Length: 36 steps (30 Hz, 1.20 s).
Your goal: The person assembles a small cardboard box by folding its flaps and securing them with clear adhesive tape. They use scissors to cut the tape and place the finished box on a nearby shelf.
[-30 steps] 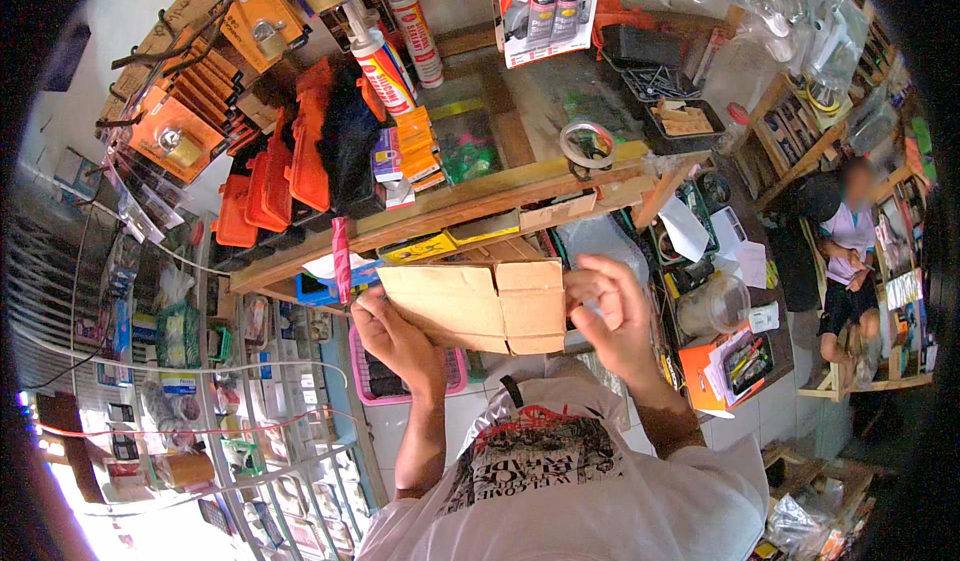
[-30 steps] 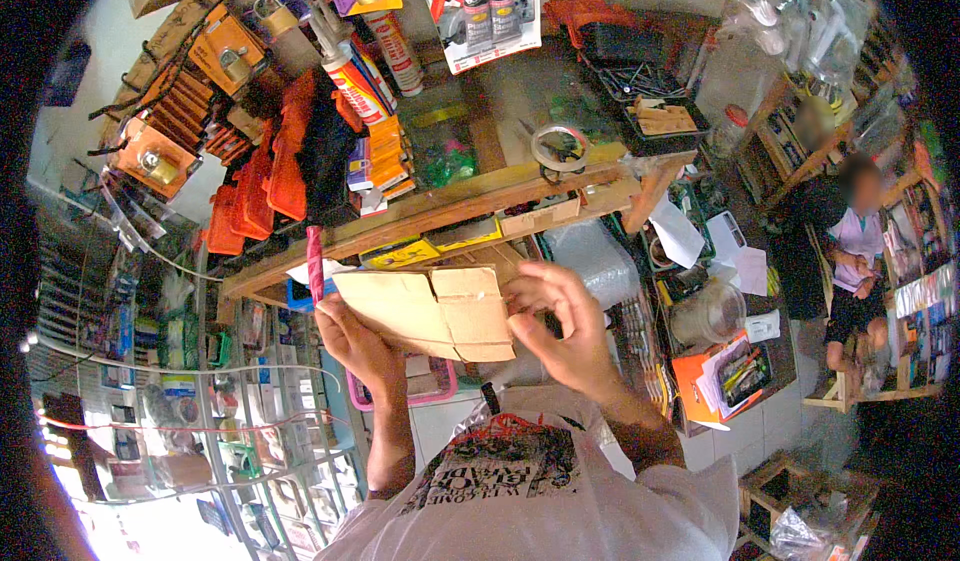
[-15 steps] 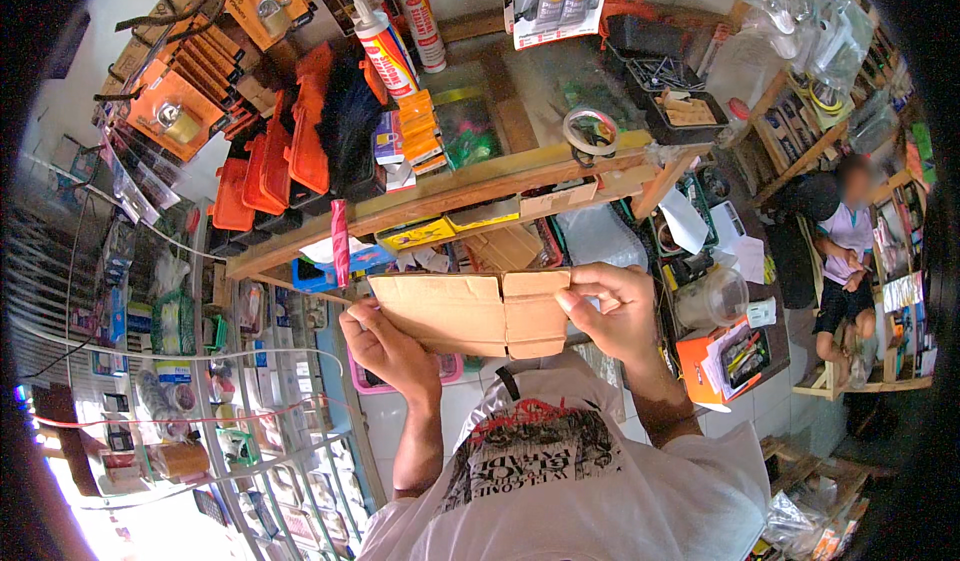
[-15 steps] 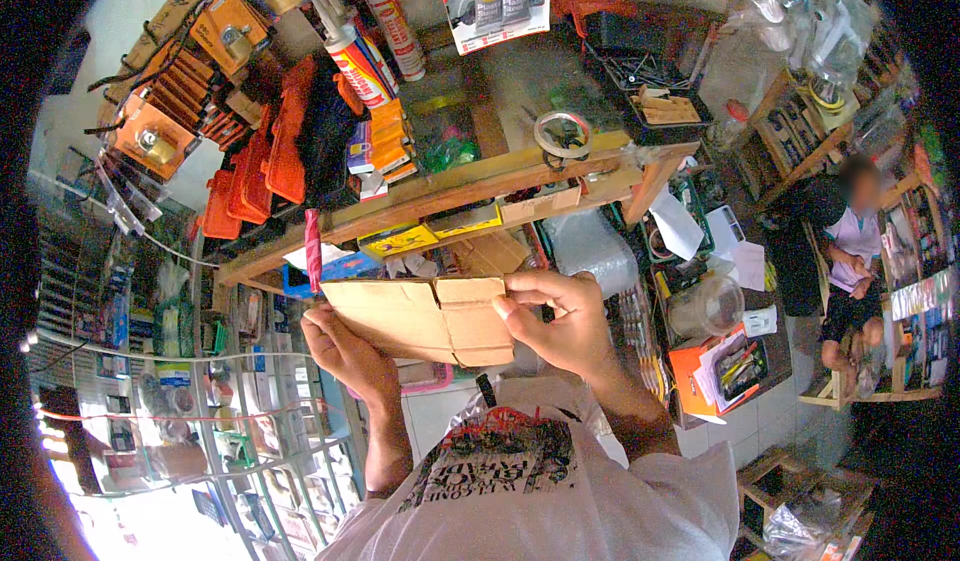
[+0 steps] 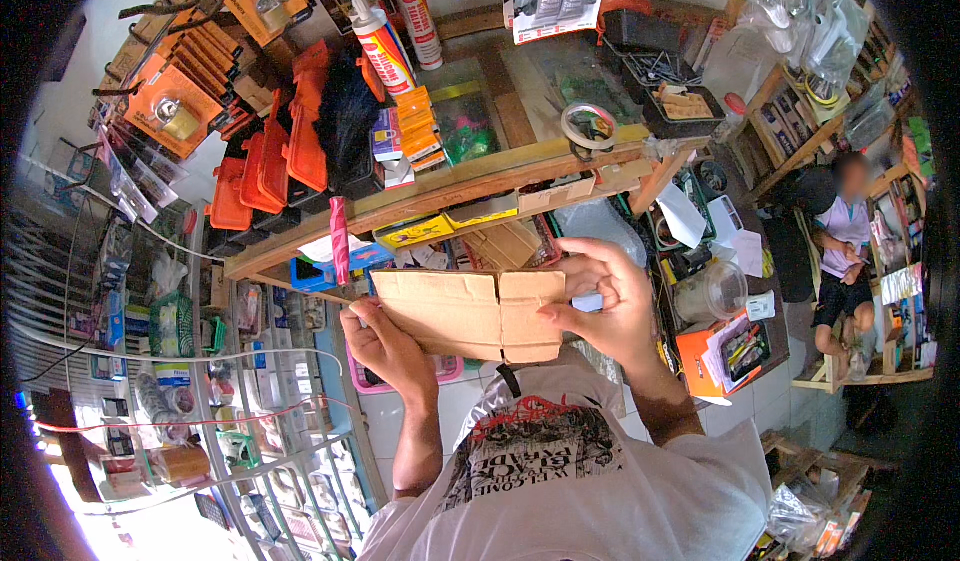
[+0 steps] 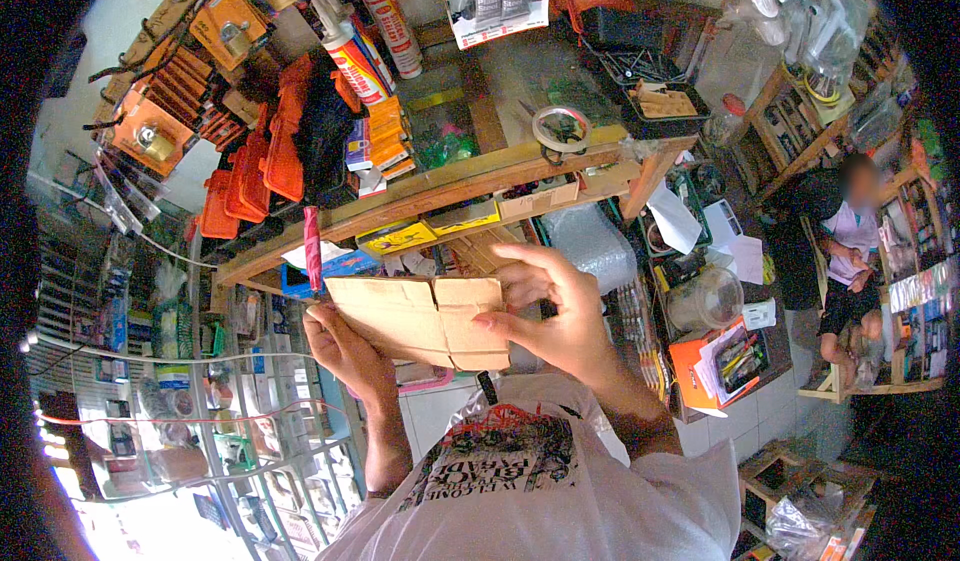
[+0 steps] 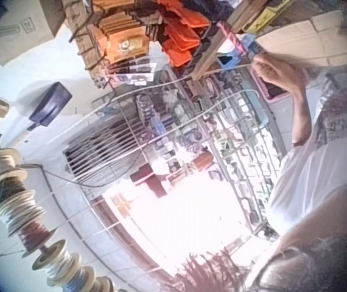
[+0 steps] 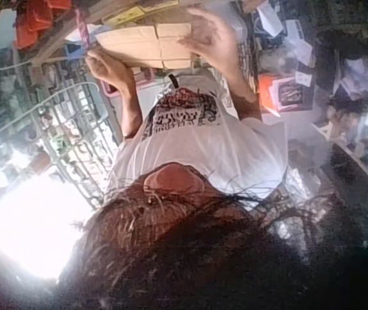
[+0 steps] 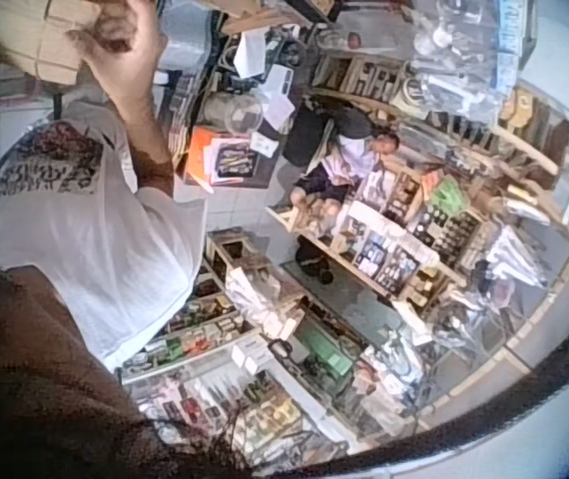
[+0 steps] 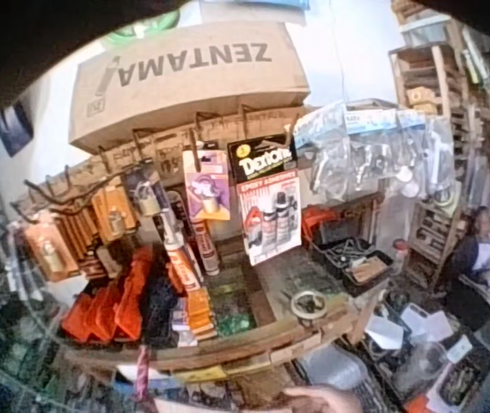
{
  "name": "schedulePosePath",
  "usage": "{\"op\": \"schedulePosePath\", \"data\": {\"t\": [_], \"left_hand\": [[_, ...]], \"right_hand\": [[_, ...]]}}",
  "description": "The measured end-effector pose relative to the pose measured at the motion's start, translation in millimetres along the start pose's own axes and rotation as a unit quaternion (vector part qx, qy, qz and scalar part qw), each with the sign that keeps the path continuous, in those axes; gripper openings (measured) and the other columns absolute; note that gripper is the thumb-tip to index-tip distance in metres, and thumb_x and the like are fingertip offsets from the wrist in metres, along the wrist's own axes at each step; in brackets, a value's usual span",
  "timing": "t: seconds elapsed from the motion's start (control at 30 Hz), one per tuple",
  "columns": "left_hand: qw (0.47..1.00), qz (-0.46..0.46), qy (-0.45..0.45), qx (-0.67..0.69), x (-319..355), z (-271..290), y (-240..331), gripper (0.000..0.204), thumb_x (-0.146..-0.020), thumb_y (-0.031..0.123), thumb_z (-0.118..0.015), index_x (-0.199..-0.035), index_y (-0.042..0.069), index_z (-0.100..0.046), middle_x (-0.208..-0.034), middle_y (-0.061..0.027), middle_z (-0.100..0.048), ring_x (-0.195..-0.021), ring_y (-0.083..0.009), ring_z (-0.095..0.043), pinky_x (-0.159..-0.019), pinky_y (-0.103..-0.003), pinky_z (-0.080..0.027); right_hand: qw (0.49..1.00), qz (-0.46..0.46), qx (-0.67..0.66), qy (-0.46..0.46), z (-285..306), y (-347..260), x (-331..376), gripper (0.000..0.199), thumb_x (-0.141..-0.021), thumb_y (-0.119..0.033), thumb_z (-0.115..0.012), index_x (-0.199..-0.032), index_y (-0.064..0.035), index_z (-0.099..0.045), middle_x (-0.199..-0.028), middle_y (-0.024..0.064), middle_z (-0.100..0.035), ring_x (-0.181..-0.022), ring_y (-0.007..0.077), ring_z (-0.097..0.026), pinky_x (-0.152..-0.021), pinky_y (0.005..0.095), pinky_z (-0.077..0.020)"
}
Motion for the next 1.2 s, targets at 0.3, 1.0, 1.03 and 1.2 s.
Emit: {"op": "schedulePosePath", "data": {"t": [0.3, 1.0, 1.03, 1.2], "left_hand": [[0.999, -0.016, 0.031, 0.028, 3, 9, 1, 0.036, -0.110, 0.032, -0.043, -0.087, 0.005, -0.048, -0.081, 0.0001, -0.049, -0.073, -0.0062, -0.042, -0.066, -0.023, -0.038], [0.997, 0.008, 0.068, -0.030, 5, 1, -61, 0.033, -0.105, 0.028, -0.054, -0.084, 0.003, -0.050, -0.076, -0.0040, -0.052, -0.071, -0.0128, -0.045, -0.064, -0.031, -0.042], [0.998, 0.017, 0.065, -0.016, 6, 0, -62, 0.034, -0.105, 0.028, -0.054, -0.084, 0.002, -0.050, -0.075, -0.0040, -0.052, -0.070, -0.0129, -0.044, -0.064, -0.031, -0.042], [0.988, 0.011, 0.069, -0.140, 2, 16, -84, 0.032, -0.105, 0.027, -0.054, -0.086, 0.002, -0.053, -0.074, -0.0046, -0.055, -0.067, -0.0111, -0.046, -0.059, -0.030, -0.040]], "right_hand": [[0.940, 0.224, 0.257, 0.001, -11, -42, 9, 0.037, -0.065, -0.010, -0.092, -0.096, -0.0073, -0.073, -0.101, 0.0104, -0.063, -0.086, 0.0212, -0.065, -0.071, 0.0307, -0.0535], [0.959, 0.092, 0.259, 0.066, -28, 65, 21, 0.013, -0.089, -0.001, -0.070, -0.098, -0.0018, -0.061, -0.095, 0.0078, -0.073, -0.085, 0.0172, -0.065, -0.082, 0.0322, -0.0464], [0.963, 0.059, 0.255, 0.068, -25, 78, 23, 0.011, -0.092, -0.004, -0.068, -0.099, -0.0019, -0.060, -0.095, 0.0079, -0.074, -0.085, 0.0157, -0.065, -0.083, 0.0316, -0.0464], [0.988, -0.095, -0.083, 0.091, 5, 132, 14, 0.012, -0.099, -0.016, -0.063, -0.104, -0.0054, -0.061, -0.101, 0.0040, -0.064, -0.093, 0.0104, -0.058, -0.082, 0.0278, -0.0439]]}}
Point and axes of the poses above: each hand's wrist, its own x-axis away from the middle knuckle, its own z-axis out of the back of the hand, y = z × x, the point moved 10 cm from there along -x, towards the middle knuckle
